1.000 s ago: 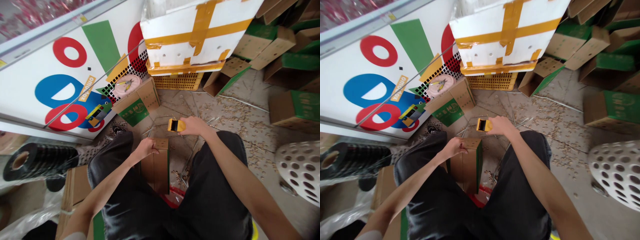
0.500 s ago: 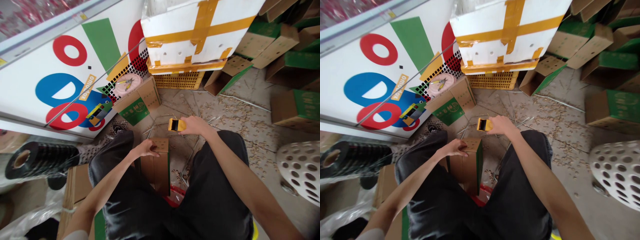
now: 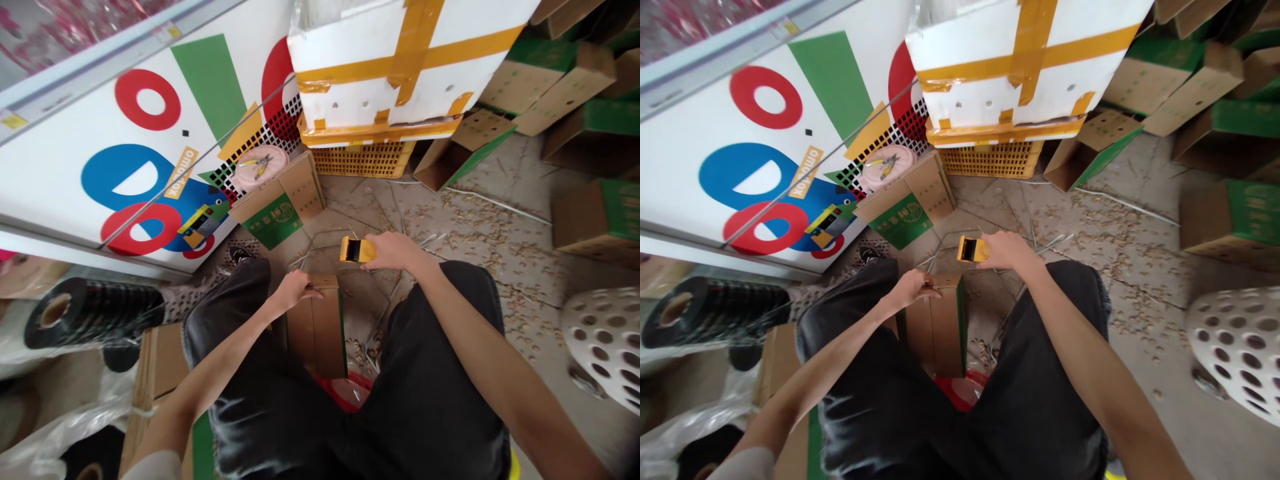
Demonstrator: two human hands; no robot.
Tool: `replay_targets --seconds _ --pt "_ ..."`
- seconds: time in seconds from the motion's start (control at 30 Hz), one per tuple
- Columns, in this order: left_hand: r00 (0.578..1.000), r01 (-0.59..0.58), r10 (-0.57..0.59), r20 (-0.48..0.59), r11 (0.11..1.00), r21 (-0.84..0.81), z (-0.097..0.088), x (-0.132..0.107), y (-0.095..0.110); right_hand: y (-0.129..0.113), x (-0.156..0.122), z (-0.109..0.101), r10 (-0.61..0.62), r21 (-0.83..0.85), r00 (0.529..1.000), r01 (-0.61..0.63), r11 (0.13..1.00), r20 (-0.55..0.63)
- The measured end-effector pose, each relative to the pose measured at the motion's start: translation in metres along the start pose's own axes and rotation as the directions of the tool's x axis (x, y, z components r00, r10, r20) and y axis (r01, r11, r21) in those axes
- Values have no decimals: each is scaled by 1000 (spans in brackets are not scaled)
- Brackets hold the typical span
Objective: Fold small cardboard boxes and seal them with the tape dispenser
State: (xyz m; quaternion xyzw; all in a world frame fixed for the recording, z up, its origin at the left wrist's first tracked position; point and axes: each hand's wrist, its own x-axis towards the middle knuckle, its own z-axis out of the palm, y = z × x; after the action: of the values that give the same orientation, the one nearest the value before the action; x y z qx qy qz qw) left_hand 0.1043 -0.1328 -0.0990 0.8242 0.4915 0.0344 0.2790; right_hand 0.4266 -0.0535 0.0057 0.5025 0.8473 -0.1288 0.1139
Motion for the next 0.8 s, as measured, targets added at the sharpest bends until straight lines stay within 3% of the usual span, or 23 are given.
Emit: replay_targets --seconds 0.13,0.3,0.57,0.8 --pt "1000 -4 4 0 997 79 -6 2 0 -1 0 -1 -1 -8 1000 1 1000 -1" --pt "993 -111 113 45 993 -37 -13 3 1 -1 -1 -1 -5 -9 1000 5 1000 2" --pt "994 -92 87 -72 993 -68 -5 5 7 -1 0 -2 0 0 1000 0 1000 18" --pt "993 -79 77 -85 997 -23 0 5 9 -3 -1 -5 13 4 999 -13 1000 35"
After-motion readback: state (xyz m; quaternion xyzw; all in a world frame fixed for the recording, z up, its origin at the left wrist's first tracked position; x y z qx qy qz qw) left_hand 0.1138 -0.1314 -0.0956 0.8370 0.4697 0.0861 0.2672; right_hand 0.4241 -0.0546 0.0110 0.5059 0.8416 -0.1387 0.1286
